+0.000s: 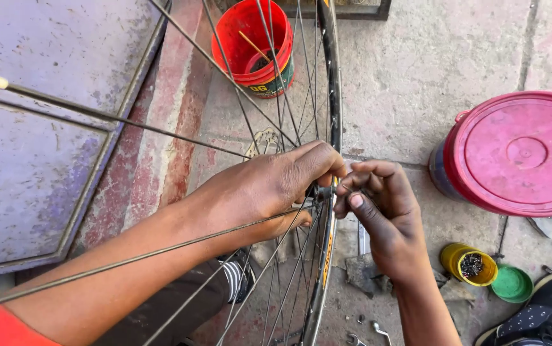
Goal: Repairing a bicycle wheel by cleaning the hub, adjusting components with a wrench, and handling the tire.
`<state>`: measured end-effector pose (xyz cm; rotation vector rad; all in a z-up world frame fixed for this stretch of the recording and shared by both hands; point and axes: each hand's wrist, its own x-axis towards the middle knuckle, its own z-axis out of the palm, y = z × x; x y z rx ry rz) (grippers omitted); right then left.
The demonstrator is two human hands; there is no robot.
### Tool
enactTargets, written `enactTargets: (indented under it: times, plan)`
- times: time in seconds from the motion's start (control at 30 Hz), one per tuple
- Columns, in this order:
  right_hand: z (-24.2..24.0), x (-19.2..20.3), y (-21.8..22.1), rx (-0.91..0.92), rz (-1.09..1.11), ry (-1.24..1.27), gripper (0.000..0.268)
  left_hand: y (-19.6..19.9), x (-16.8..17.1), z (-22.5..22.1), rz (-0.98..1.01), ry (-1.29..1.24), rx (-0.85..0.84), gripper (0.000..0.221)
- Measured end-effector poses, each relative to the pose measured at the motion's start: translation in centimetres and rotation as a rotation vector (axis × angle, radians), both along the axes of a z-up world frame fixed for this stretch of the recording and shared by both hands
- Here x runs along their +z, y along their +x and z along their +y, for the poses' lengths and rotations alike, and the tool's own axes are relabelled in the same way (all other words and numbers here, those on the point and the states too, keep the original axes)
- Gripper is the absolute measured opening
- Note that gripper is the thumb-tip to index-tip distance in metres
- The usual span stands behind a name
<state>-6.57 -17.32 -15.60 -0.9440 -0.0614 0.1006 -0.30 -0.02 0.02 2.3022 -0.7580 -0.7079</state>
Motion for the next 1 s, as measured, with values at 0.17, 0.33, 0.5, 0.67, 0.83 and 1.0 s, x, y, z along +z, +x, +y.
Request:
enactTargets:
  times: [0.17,0.33,0.5,0.67,0.83,1.0]
  plan:
    - [-0.3,3.5,1.1,-0.071,-0.254,-0.835,0.019,0.1,-0.3,0.0,-0.011,0.062,0.005,0.062]
    - [-0.1,3.4,2.0,-0.141,-0.521,-1.177,0.026,0.1,-0.5,0.0,-0.027,0.039,0.018,0.06]
    - [0.6,4.3,2.1,0.029,-0.313,-0.923,0.024,0.0,-0.1,-0.1,-0.001,0.011,0.021,0.061]
    - [-0.6,4.2,2.7,0.079,-0.333,-0.992,0.027,0.1,-0.1,-0.3,-0.019,0.042,0.001,0.059]
    - [0.1,4.3,2.5,-0.03,-0.463,-1.049,0.022,0.1,0.1,-0.4,0.013,0.026,0.016,0.054]
    - [-0.3,4.1,2.4,0.027,-0.376,-1.084,0.024,0.0,0.2,-0.3,0.013,0.078,0.019,0.058]
